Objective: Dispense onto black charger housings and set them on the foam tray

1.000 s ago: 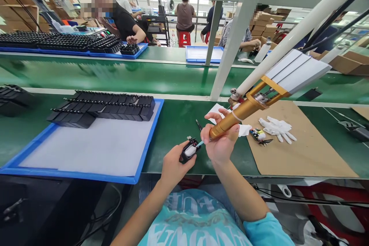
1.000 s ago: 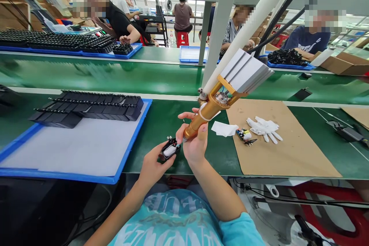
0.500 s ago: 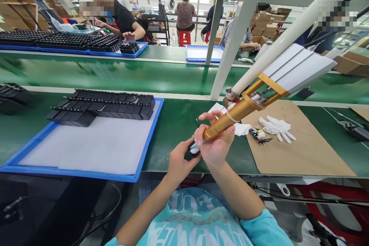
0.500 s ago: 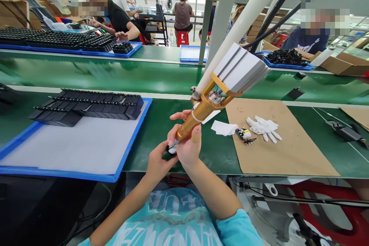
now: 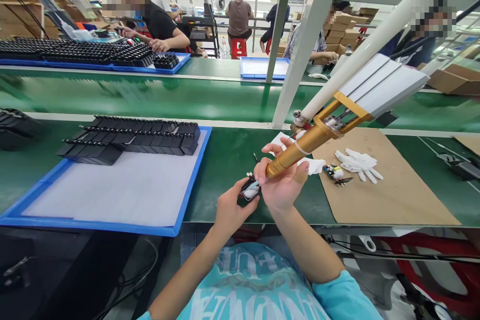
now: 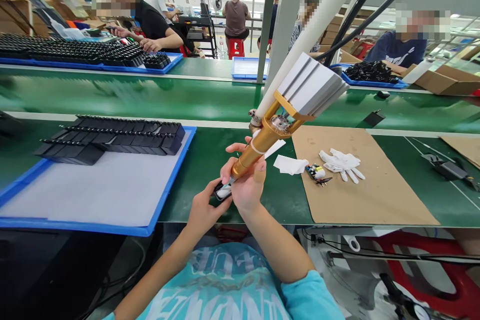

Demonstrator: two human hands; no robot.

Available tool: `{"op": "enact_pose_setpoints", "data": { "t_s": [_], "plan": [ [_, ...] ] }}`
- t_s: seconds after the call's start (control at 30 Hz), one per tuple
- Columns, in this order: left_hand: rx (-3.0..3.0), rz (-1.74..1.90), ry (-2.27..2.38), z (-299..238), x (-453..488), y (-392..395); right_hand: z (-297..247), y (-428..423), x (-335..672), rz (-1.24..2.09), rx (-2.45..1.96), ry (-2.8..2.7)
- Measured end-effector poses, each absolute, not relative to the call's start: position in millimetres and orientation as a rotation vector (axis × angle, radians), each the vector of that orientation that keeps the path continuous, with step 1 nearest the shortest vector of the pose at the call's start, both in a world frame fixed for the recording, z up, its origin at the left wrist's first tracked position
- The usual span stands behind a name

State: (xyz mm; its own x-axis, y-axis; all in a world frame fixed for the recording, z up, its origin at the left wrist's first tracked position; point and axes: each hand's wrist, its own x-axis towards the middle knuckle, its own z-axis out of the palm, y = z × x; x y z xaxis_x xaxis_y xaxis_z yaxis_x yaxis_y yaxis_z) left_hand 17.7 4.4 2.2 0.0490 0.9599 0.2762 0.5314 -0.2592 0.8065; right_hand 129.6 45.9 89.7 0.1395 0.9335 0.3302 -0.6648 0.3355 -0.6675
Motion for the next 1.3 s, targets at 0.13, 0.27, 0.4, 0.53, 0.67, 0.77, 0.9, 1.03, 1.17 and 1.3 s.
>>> {"op": "enact_pose_setpoints", "data": {
  "t_s": [0.13,0.27,0.4,0.53,0.67,0.77,0.9,1.03,1.17,1.3],
  "plan": [
    [1.852,1.019,1.511,-7.7,4.6,10.3,87.4,53.5,135.1,1.18,-0.432,-0.779],
    [1.761,0.878,1.491,-9.9,-10.3,15.0,83.0,64.6,144.1,1.131,-0.448,-0.765],
    [1.584,0.812,1.371,-3.7,-15.1,23.8,77.9,75.7,153.3,1.094,-0.463,-0.756],
    [1.412,0.899,1.273,-1.1,-6.9,35.4,73.9,81.3,160.1,1.08,-0.467,-0.739],
    [1.5,0.971,1.348,2.7,-0.6,34.2,71.4,80.6,164.7,1.072,-0.466,-0.736],
    [1.77,0.982,1.43,6.2,-0.6,27.7,70.8,79.3,165.7,1.073,-0.491,-0.746],
    [1.991,1.027,1.458,3.8,1.2,24.6,70.9,79.5,164.7,1.061,-0.535,-0.75],
    [2.025,1.116,1.516,-6.5,6.5,25.8,69.5,80.6,164.8,1.077,-0.532,-0.744],
    [1.952,1.142,1.544,-13.9,11.7,24.9,68.0,81.0,166.0,1.082,-0.529,-0.744],
    [2.108,1.01,1.584,-12.5,12.6,22.0,67.4,81.5,167.0,1.077,-0.534,-0.738]
  ]
}}
